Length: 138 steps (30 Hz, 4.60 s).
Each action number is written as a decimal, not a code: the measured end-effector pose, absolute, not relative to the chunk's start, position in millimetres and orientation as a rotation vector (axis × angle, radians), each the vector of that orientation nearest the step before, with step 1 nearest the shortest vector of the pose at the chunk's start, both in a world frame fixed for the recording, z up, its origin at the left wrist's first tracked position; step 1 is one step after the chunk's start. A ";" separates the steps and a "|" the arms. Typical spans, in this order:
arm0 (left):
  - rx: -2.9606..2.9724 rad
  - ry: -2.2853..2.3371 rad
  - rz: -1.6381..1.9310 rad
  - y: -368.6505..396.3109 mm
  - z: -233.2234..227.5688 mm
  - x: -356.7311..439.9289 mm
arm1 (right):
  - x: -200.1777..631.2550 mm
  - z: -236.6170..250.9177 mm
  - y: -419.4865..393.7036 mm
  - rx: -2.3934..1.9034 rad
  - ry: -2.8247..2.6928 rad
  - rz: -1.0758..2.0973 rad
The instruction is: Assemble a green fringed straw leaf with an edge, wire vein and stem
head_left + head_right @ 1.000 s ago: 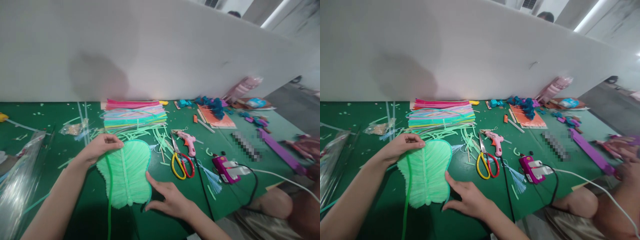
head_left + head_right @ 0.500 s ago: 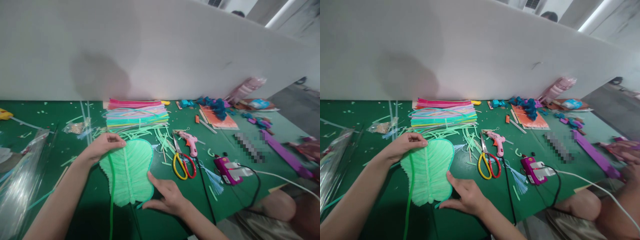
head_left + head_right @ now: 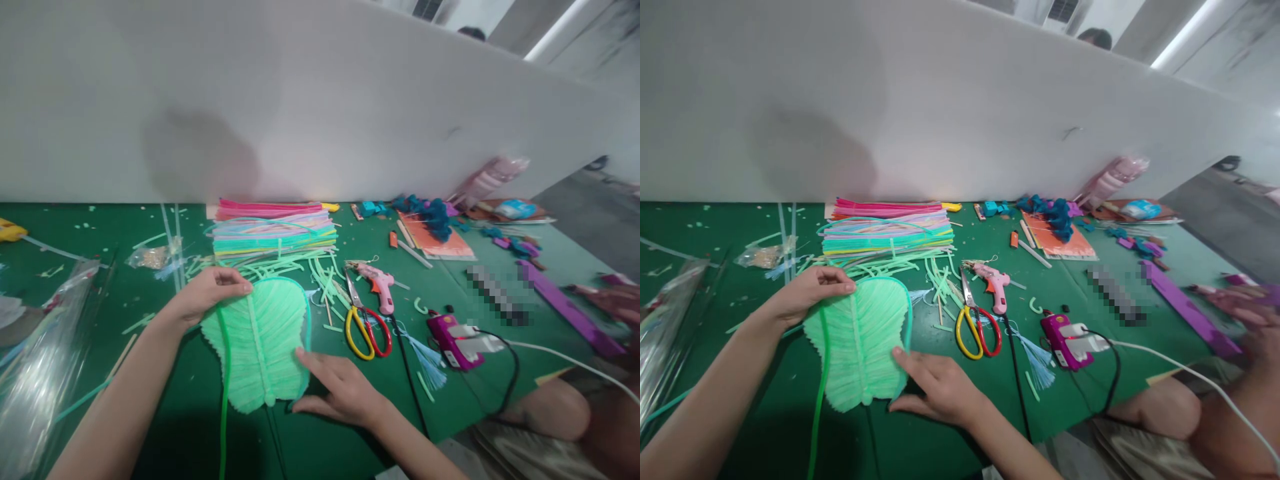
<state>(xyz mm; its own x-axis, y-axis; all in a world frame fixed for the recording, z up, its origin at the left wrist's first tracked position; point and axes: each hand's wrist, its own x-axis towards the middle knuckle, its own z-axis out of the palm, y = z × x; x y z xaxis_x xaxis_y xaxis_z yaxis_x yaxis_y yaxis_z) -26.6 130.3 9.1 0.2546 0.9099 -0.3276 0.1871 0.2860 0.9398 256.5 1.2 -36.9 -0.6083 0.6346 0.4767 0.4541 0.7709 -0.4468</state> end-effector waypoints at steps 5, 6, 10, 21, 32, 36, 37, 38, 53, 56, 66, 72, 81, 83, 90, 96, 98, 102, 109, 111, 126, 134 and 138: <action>1.179 1.214 0.707 129.9 10.1 -25.7 | 262.6 -33.9 0.3 -0.781 -2.307 0.252; 1.181 1.215 0.706 129.9 10.1 -25.8 | 264.4 -33.1 0.0 -0.779 -2.305 0.258; 1.184 1.222 0.699 130.5 9.0 -26.6 | 271.5 -31.7 -2.0 -0.807 -2.328 0.289; 1.265 1.251 0.678 132.5 4.8 -27.9 | 264.7 -21.6 -26.3 -1.066 -2.436 0.530; 1.577 1.373 0.482 135.7 2.6 -32.7 | 245.9 -16.5 -9.9 -1.489 -2.264 0.248; 1.779 1.549 0.511 127.4 20.4 -43.5 | 226.5 -7.6 -5.7 -1.316 -2.319 0.437; 1.835 1.650 0.492 122.1 26.2 -47.2 | 222.1 -5.9 -2.2 -1.294 -2.307 0.508; 1.884 1.764 0.447 115.7 31.4 -50.8 | 217.5 -4.6 2.9 -1.283 -2.297 0.571; 1.895 1.930 0.360 86.3 -1.6 -46.0 | 142.1 -8.7 137.4 -1.334 -2.581 0.577; 1.900 1.803 0.426 90.0 7.5 -49.5 | 146.7 -3.1 146.6 -1.283 -2.605 0.745; 1.885 1.531 0.582 109.5 29.2 -41.5 | 166.0 34.1 166.8 -0.975 -2.419 1.194; 1.800 1.526 0.593 109.0 47.9 -47.4 | 169.5 58.3 155.8 -0.875 -2.286 1.265; 1.766 1.536 0.536 101.8 58.3 -48.7 | 172.1 61.8 143.1 -0.881 -2.175 1.290; 1.758 1.522 0.519 103.4 60.1 -48.1 | 172.9 61.0 142.8 -0.881 -2.174 1.276; 1.754 1.396 0.454 110.8 64.5 -45.9 | 175.3 64.4 143.1 -0.890 -2.206 1.216; 1.733 1.349 0.400 113.4 66.7 -49.0 | 176.1 69.0 142.2 -0.901 -2.230 1.188; 1.738 1.331 0.411 113.6 67.0 -49.3 | 175.9 69.8 142.4 -0.896 -2.248 1.163; 1.636 1.295 0.474 112.9 63.5 -47.4 | 176.0 71.2 143.6 -0.904 -2.260 1.153; 1.522 1.305 0.538 112.6 55.8 -41.9 | 174.9 71.2 143.8 -0.952 -2.288 1.199; 1.501 1.308 0.543 112.5 56.3 -41.8 | 173.3 70.6 143.6 -0.989 -2.279 1.191; 1.367 1.483 0.640 103.0 58.5 -44.4 | 179.4 65.5 142.8 -1.076 -2.152 1.254; 1.439 1.531 0.630 107.0 56.1 -35.9 | 180.7 64.5 142.8 -1.126 -2.166 1.208; 1.377 1.504 0.629 104.7 54.4 -40.0 | 181.8 65.0 143.4 -1.142 -2.191 1.216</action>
<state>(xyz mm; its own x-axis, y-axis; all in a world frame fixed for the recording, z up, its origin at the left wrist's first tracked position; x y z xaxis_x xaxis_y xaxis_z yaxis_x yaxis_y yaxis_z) -40.0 104.7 54.4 0.1050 0.9467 -0.3045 0.4484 0.2283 0.8642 181.8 143.4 65.0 -0.5944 0.8025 -0.0511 0.4680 0.2936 -0.8335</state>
